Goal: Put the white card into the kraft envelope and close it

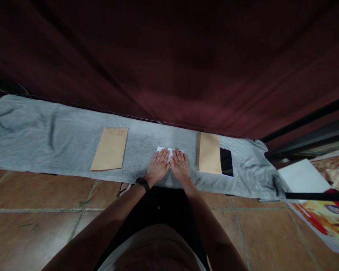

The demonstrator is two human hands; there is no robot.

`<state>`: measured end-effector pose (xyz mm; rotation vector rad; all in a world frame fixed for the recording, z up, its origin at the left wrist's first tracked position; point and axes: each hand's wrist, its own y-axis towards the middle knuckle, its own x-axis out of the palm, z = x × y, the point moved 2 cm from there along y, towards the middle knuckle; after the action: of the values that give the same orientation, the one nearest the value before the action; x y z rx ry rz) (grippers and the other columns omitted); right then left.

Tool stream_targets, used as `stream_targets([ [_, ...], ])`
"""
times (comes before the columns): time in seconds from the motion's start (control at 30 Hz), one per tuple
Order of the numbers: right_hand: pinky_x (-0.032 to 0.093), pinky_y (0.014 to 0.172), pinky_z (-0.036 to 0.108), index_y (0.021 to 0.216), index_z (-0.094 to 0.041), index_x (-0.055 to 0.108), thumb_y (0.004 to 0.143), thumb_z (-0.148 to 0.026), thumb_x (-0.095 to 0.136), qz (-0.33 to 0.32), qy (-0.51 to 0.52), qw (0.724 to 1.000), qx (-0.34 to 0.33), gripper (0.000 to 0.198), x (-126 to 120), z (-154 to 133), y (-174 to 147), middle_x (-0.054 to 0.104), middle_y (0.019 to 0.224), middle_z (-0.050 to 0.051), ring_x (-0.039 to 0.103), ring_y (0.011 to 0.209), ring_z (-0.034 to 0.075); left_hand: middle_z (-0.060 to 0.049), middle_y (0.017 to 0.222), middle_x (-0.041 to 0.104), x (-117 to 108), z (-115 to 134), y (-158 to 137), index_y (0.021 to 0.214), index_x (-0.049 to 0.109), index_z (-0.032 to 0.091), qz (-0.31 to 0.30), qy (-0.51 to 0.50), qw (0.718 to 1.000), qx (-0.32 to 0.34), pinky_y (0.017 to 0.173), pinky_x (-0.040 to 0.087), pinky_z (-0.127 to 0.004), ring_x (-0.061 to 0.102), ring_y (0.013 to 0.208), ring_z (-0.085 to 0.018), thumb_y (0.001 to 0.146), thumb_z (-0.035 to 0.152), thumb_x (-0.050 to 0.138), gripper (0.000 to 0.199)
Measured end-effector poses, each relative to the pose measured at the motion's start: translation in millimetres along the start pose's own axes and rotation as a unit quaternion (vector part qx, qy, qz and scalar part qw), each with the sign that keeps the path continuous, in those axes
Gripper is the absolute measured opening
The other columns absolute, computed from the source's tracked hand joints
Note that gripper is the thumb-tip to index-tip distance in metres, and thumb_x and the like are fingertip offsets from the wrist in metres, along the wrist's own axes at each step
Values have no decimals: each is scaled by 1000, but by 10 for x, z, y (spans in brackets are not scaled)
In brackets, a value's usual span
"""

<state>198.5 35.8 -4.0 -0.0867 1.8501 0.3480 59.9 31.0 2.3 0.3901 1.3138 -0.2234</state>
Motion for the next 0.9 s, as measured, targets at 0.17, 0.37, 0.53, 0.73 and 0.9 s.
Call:
stream_targets([
  [0.17, 25, 119, 51, 153, -14, 36, 105, -36, 34, 25, -11, 1000, 12, 53, 14, 88, -16, 38, 158, 14, 33, 147, 28, -16, 161, 31, 1, -100, -83, 154, 31, 6, 21, 0, 999, -26, 124, 17, -48, 21, 152, -27, 102, 41, 29, 63],
  [0.37, 26, 119, 51, 154, -15, 35, 105, -35, 34, 37, -31, 999, 18, 53, -22, 195, -147, 38, 158, 13, 35, 146, 28, -15, 161, 31, -22, -128, -174, 155, 30, 7, 29, -1, 999, -42, 124, 18, -48, 22, 151, -26, 102, 37, 28, 61],
  [0.53, 26, 118, 51, 154, -16, 34, 105, -31, 32, 41, -38, 998, 21, 52, -69, 282, -292, 39, 157, 12, 36, 145, 27, -14, 160, 31, -46, -131, -241, 155, 31, 7, 27, 0, 998, -49, 124, 15, -49, 20, 152, -26, 102, 35, 28, 60],
  [0.73, 27, 118, 51, 152, -13, 38, 104, -30, 33, 43, -37, 998, 30, 51, -133, 256, -312, 40, 157, 14, 36, 145, 28, -15, 161, 30, -46, -119, -249, 154, 32, 6, 27, 9, 998, -50, 124, 14, -49, 21, 152, -27, 102, 35, 28, 60],
  [0.9, 26, 120, 48, 152, -10, 36, 104, -28, 35, 11, -21, 1000, 2, 52, -148, 20, -340, 38, 158, 14, 35, 146, 25, -16, 161, 30, -45, -112, -248, 154, 32, 5, 29, 3, 999, -46, 124, 14, -51, 21, 151, -28, 102, 35, 29, 60],
])
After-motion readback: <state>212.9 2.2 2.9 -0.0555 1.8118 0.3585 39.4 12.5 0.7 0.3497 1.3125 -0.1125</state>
